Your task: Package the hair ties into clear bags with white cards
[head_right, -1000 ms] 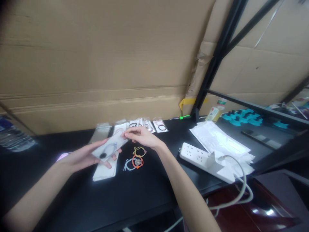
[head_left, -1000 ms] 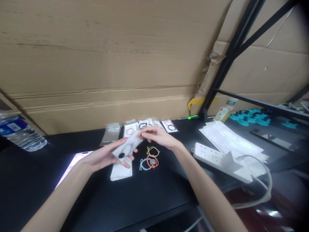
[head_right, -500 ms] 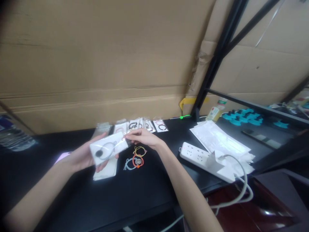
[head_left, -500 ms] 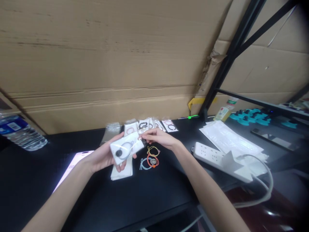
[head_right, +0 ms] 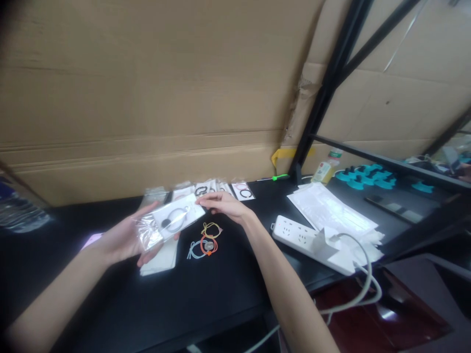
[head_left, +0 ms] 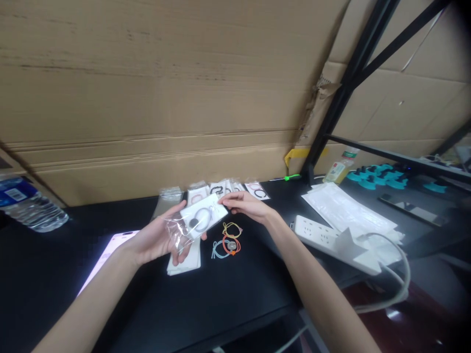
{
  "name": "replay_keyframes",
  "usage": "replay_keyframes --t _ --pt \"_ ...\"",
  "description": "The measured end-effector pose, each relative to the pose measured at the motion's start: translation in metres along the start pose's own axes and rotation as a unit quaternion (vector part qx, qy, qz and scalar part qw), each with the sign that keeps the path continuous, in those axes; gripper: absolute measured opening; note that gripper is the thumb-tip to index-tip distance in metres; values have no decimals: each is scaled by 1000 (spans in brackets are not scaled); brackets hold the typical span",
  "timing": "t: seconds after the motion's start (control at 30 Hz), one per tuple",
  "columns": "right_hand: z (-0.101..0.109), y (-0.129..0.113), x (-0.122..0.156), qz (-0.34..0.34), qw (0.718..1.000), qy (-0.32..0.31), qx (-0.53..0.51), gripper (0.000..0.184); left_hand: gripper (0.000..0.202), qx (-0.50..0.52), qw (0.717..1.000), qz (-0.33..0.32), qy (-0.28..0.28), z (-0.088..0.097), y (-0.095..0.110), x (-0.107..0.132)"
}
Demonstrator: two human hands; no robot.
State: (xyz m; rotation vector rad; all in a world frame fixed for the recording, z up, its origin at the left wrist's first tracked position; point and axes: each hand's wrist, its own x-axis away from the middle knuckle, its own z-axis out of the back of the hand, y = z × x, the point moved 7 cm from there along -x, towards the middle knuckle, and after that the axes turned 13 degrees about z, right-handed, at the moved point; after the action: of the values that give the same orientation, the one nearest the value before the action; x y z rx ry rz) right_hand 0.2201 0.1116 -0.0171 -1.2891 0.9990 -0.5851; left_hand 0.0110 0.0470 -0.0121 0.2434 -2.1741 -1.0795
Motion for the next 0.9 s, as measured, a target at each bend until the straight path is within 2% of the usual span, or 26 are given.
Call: replay_keyframes --t 0.13,0.23,0.6,0.77,0.9 --pt "2 0 0 0 1000 12 3 24 76 -6 1000 3 1 -2 0 0" --pt "2 1 0 0 1000 15 4 25 70 3 1000 8 15 -1 1 0" --pt "11 2 1 -10 996 84 12 43 63 -5 998 23 52 3 1 3" --pt "22 2 1 -10 993 116 -15 49 57 -65 994 11 83 5 5 13" --pt "38 -8 6 8 991 132 3 48 47 -125 983 19 137 13 8 25"
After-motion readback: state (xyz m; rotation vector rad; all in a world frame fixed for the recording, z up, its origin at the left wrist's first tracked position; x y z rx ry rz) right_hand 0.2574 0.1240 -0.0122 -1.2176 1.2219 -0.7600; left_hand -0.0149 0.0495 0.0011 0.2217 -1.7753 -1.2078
